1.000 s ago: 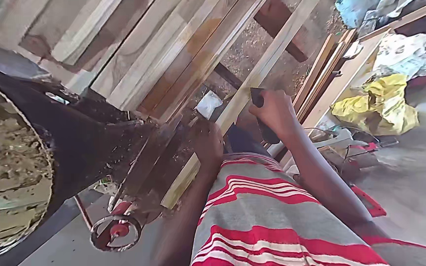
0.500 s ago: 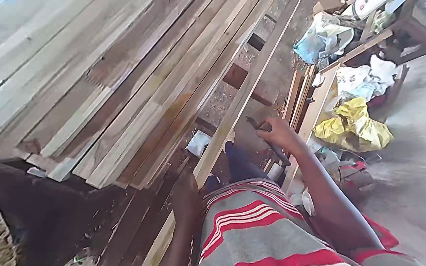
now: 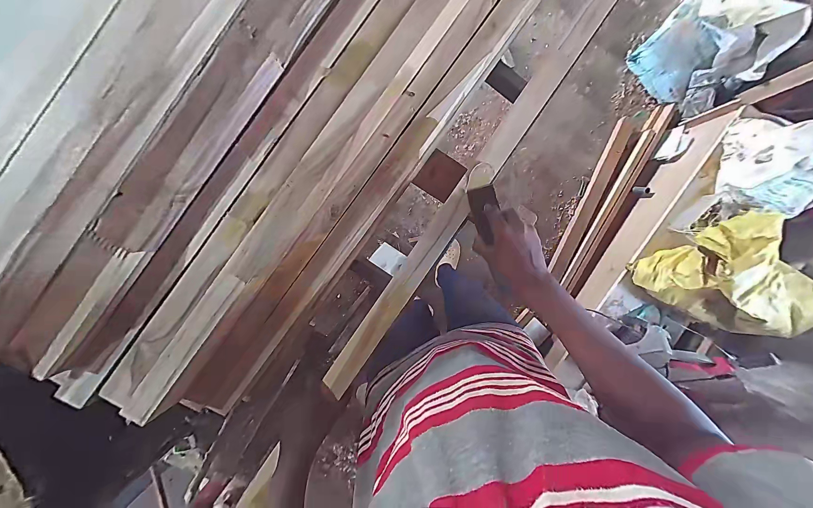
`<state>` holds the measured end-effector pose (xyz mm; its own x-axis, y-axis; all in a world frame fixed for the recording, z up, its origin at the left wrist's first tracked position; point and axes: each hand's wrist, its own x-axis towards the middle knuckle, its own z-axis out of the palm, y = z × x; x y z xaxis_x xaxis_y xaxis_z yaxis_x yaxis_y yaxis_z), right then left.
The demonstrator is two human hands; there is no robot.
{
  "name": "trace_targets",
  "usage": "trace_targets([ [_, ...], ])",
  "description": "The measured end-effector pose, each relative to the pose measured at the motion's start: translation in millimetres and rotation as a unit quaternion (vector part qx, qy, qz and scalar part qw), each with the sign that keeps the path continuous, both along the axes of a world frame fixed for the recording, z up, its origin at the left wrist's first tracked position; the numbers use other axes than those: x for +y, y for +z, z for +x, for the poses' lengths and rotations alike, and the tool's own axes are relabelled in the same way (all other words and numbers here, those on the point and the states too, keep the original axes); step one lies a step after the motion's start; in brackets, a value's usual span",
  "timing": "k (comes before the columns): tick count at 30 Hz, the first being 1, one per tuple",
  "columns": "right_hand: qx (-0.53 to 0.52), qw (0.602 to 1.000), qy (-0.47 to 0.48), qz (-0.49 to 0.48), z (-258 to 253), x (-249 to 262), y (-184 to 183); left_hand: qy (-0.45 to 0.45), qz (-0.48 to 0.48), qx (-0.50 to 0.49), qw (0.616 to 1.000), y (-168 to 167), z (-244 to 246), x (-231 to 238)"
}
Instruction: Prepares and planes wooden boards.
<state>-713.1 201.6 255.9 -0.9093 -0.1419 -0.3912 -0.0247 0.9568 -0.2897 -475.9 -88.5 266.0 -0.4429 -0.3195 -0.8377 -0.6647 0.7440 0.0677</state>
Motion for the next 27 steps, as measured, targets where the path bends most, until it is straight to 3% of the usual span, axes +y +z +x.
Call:
trace_targets([
  [2,-0.078,0.996,-0.013,0.040,4.1,-11.7,29.7,-0.024,-0.049,0.120,0.991,-46.2,32.8,-11.9],
  [4,-0.058,0.997,-0.039,0.017,-9.7,-11.6,47.8,-0.045,-0.083,0.175,0.980,-77.0,52.1,-17.5],
  [9,-0.024,0.992,-0.121,-0.002,-70.6,-9.0,43.3,-0.056,-0.124,0.252,0.958,-81.5,64.0,-5.7],
  [16,-0.079,0.993,-0.074,-0.038,1.3,-44.1,53.7,-0.058,-0.111,0.306,0.944,-80.3,70.5,-3.4],
  [20,-0.124,0.991,-0.032,-0.036,14.5,-48.0,46.7,-0.053,-0.100,0.312,0.943,-81.0,70.3,-6.3],
  [23,-0.136,0.989,-0.035,-0.051,8.2,-34.1,55.9,-0.059,-0.150,0.370,0.915,-77.0,65.3,0.5],
  [27,-0.091,0.980,-0.095,-0.147,-16.7,3.3,65.0,-0.059,-0.262,0.417,0.869,-79.4,61.2,6.7],
])
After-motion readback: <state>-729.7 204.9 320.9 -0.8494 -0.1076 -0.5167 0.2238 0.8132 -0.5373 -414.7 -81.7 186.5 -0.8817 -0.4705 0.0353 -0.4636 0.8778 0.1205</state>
